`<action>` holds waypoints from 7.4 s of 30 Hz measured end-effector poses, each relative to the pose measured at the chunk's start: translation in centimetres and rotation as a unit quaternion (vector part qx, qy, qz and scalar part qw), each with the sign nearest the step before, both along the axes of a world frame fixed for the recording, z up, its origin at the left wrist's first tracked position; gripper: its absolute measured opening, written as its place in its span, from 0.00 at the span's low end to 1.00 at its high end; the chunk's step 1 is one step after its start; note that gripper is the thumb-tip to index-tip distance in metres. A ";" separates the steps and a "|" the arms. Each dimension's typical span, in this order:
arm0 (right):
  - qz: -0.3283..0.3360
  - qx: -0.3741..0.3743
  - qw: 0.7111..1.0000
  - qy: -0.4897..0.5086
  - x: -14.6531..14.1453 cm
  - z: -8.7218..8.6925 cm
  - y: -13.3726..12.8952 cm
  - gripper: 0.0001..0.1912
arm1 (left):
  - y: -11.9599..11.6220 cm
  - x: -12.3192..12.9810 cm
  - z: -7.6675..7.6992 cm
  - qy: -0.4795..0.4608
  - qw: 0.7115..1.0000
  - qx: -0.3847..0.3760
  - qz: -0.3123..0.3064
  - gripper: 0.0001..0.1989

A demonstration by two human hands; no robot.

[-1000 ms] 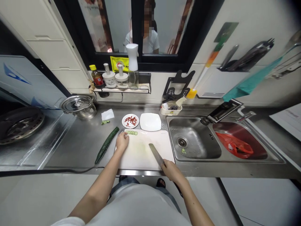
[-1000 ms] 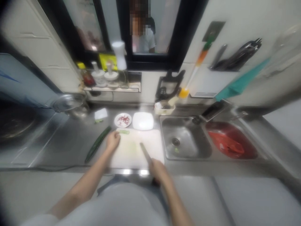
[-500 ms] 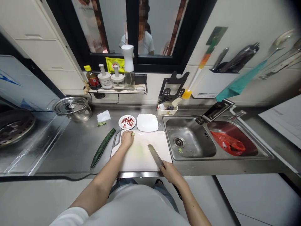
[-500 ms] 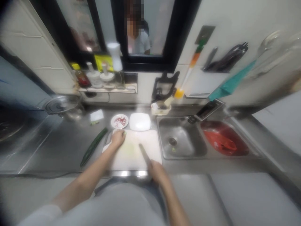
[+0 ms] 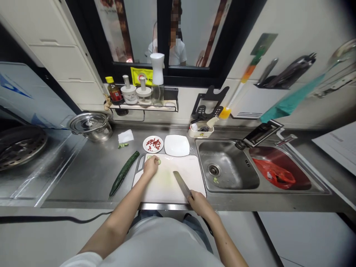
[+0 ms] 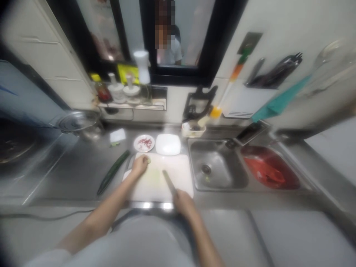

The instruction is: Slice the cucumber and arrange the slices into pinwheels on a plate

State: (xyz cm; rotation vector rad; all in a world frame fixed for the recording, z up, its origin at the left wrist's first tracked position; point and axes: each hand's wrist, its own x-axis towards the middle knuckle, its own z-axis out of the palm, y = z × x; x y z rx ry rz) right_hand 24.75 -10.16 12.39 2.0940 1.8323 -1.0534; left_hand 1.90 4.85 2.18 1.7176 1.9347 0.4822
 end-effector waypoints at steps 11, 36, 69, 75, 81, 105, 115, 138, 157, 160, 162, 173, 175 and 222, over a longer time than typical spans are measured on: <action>0.074 0.046 0.995 -0.057 -2.2 -1.4 -0.1 0.12 | -3.3 0.3 -0.7 -0.077 0.994 -0.066 -0.035 0.12; 0.129 0.026 0.988 -0.079 -3.9 -1.6 0.7 0.17 | -3.5 0.4 -1.8 -0.075 0.997 -0.011 0.001 0.17; 0.159 -0.004 0.983 -0.088 -4.2 -1.3 2.4 0.18 | -3.0 0.4 -1.8 -0.062 0.998 -0.031 -0.010 0.17; 0.163 -0.002 0.983 -0.089 -4.4 -0.9 2.8 0.18 | -2.7 0.4 -1.8 -0.051 0.998 -0.034 -0.013 0.16; 0.161 -0.005 0.983 -0.086 -4.6 -0.9 3.1 0.17 | -2.8 0.4 -1.6 -0.050 0.998 -0.037 -0.013 0.16; 0.149 -0.007 0.985 -0.086 -4.3 -1.2 2.3 0.17 | -3.0 0.7 -1.2 -0.045 0.998 -0.045 -0.008 0.17; 0.171 -0.003 0.980 -0.103 -4.7 -0.8 3.4 0.18 | -3.1 0.7 -1.1 -0.047 0.998 -0.038 -0.009 0.16; 0.199 -0.007 0.974 -0.110 -3.3 -0.8 3.7 0.18 | -3.3 0.7 -1.0 -0.057 0.998 -0.037 -0.004 0.16; 0.267 0.067 0.950 -0.145 -2.2 -2.7 5.1 0.18 | -3.2 0.7 -1.5 -0.047 0.998 -0.031 -0.006 0.16; 0.258 0.058 0.955 -0.132 -2.3 -2.6 4.8 0.18 | -3.2 0.7 -1.4 -0.044 0.999 -0.030 -0.008 0.16; 0.247 0.048 0.959 -0.129 -2.5 -2.5 4.5 0.18 | -3.2 0.7 -1.4 -0.045 0.999 -0.029 -0.009 0.17; 0.213 0.035 0.969 -0.118 -1.9 -2.7 2.4 0.18 | -4.1 0.6 -2.0 -0.058 0.998 0.014 -0.029 0.15; 0.205 0.043 0.970 -0.120 -1.8 -3.0 1.9 0.17 | -4.5 0.6 -2.4 -0.060 0.997 0.034 -0.040 0.14; 0.011 0.048 0.999 0.023 -0.8 -2.7 0.5 0.31 | -3.5 -5.0 -2.1 -0.058 0.986 0.042 0.154 0.06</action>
